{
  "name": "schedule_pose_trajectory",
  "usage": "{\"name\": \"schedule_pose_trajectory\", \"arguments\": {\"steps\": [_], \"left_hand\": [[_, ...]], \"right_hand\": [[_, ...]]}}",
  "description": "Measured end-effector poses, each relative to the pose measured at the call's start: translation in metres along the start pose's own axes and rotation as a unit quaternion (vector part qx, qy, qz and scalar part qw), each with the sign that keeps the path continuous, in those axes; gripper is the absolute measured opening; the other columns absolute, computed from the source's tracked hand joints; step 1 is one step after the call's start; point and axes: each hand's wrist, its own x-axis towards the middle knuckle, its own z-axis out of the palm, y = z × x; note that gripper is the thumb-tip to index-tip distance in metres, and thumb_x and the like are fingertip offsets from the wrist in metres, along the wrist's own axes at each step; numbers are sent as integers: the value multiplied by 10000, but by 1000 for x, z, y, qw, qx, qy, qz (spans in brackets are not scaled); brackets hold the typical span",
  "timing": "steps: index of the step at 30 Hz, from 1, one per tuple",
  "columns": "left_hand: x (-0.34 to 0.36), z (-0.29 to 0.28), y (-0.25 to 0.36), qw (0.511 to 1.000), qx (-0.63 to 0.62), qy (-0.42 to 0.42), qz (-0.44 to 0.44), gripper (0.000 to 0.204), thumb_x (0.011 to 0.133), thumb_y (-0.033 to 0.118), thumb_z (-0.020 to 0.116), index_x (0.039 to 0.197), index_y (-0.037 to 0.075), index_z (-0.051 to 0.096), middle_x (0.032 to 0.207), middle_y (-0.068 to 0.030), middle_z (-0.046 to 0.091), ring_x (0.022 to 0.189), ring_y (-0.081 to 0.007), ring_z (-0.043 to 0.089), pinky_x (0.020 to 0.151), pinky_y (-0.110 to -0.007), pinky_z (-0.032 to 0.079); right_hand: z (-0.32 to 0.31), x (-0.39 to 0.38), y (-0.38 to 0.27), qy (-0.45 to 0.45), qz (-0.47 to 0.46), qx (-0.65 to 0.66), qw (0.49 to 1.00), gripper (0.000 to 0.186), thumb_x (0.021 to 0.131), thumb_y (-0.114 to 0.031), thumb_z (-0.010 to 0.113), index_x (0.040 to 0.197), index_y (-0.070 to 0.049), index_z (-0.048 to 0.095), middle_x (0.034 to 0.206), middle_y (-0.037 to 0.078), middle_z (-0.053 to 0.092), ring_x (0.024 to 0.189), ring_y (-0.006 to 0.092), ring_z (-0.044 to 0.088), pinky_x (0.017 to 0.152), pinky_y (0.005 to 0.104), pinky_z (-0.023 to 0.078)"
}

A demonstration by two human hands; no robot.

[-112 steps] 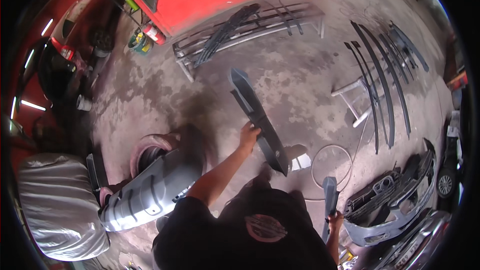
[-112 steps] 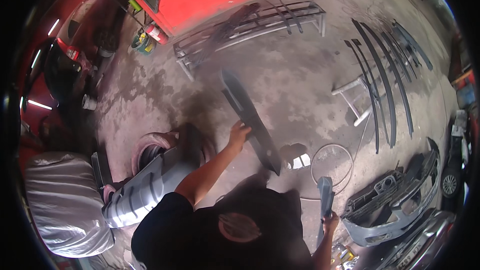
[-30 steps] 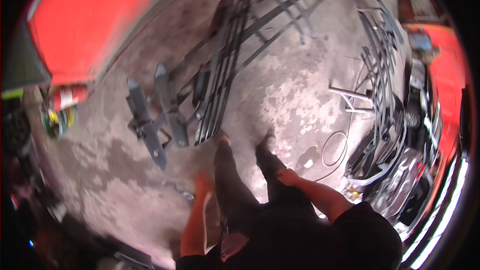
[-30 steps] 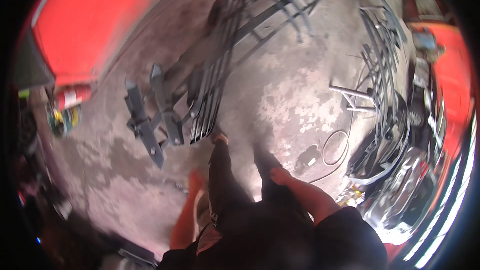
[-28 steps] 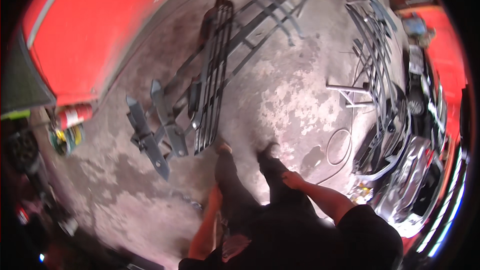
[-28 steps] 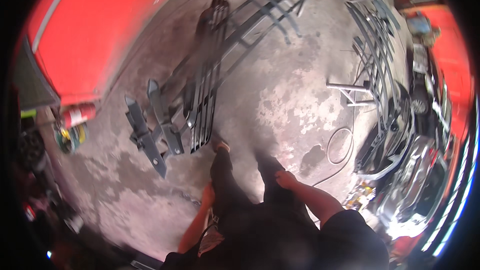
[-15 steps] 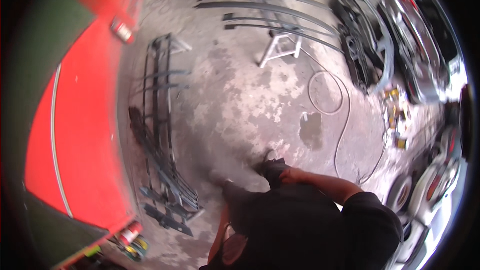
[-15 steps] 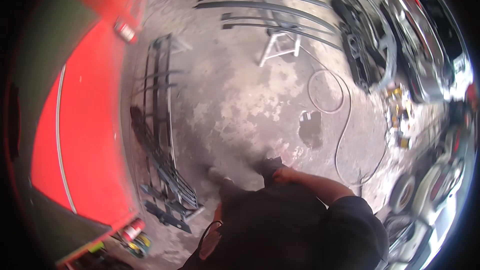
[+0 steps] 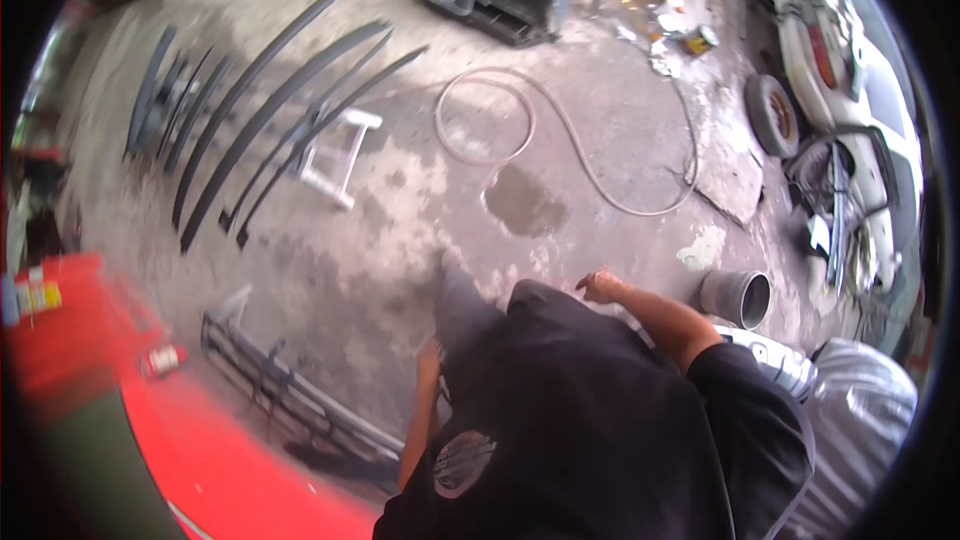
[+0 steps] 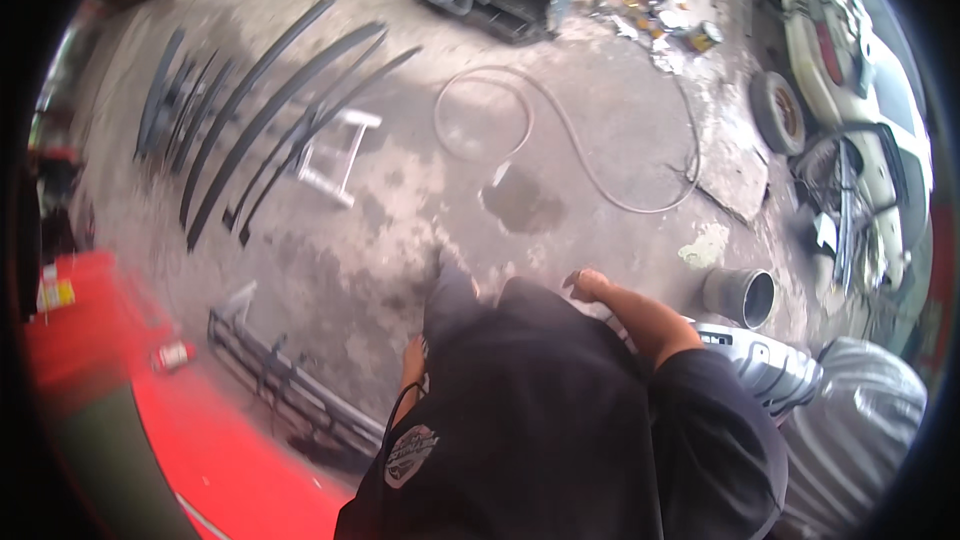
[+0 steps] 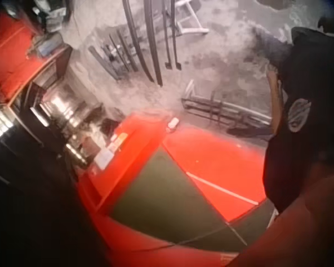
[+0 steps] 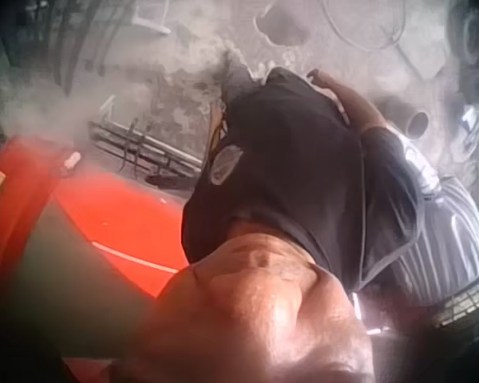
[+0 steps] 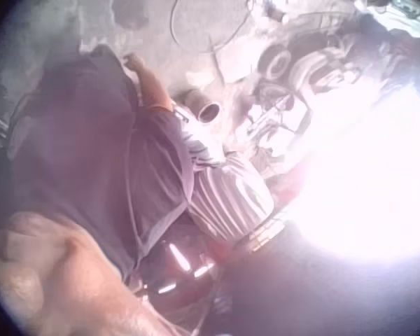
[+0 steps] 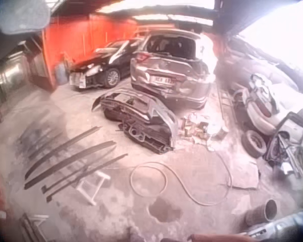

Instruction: The person cleans a black plastic car trim piece with a cloth, then mixes black paint in a spray gun cup using a stir stick. They proceed to spray paint several long, thin metal trim pieces arranged on a metal rack in the garage.

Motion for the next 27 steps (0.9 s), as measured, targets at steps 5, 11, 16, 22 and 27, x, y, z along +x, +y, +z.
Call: {"name": "schedule_pose_trajectory", "arguments": {"steps": [5, 11, 16, 22, 27], "left_hand": [[102, 32, 175, 940, 304, -106, 117, 467, 1069, 245, 627, 1447, -28, 629, 1361, -236, 719, 1238, -319, 705, 1053, -399, 533], [158, 227, 390, 864, 408, -180, 234, 403, 1071, 231, 616, 1380, -20, 682, 1306, -254, 735, 1261, -321, 704, 1067, -386, 541], [197, 417, 452, 855, 400, -221, 245, 398, 1070, 207, 622, 1393, -19, 675, 1353, -238, 718, 1281, -311, 692, 1089, -394, 534], [182, 601, 509, 734, 547, -291, 279, 395, 989, 139, 696, 1366, 20, 695, 1322, -208, 711, 1294, -383, 630, 1129, -458, 484], [231, 740, 622, 763, 484, -225, 365, 332, 957, 98, 715, 1270, -11, 692, 1340, -222, 674, 1307, -391, 607, 1136, -462, 465]], "right_hand": [[-54, -24, -2, 203, 40, 122, 971, 397, 913, -123, 572, 1263, -73, 751, 1149, 221, 774, 1125, 402, 729, 994, 484, 569], [-115, -7, 107, 339, 110, 349, 867, 415, 900, -129, 667, 1303, -42, 709, 1085, 233, 778, 1046, 425, 740, 954, 480, 582], [-220, 81, 220, 390, 50, 284, 875, 419, 905, -180, 683, 1298, -44, 724, 1216, 234, 749, 1131, 417, 699, 1019, 500, 545], [-397, 73, 289, 307, 58, 366, 877, 425, 898, -165, 705, 1313, -80, 733, 1213, 229, 747, 1169, 421, 692, 1029, 496, 546], [-556, 87, 334, 233, 0, 426, 874, 446, 899, -104, 707, 1344, -94, 713, 1291, 225, 717, 1185, 405, 700, 1022, 455, 562]]}}
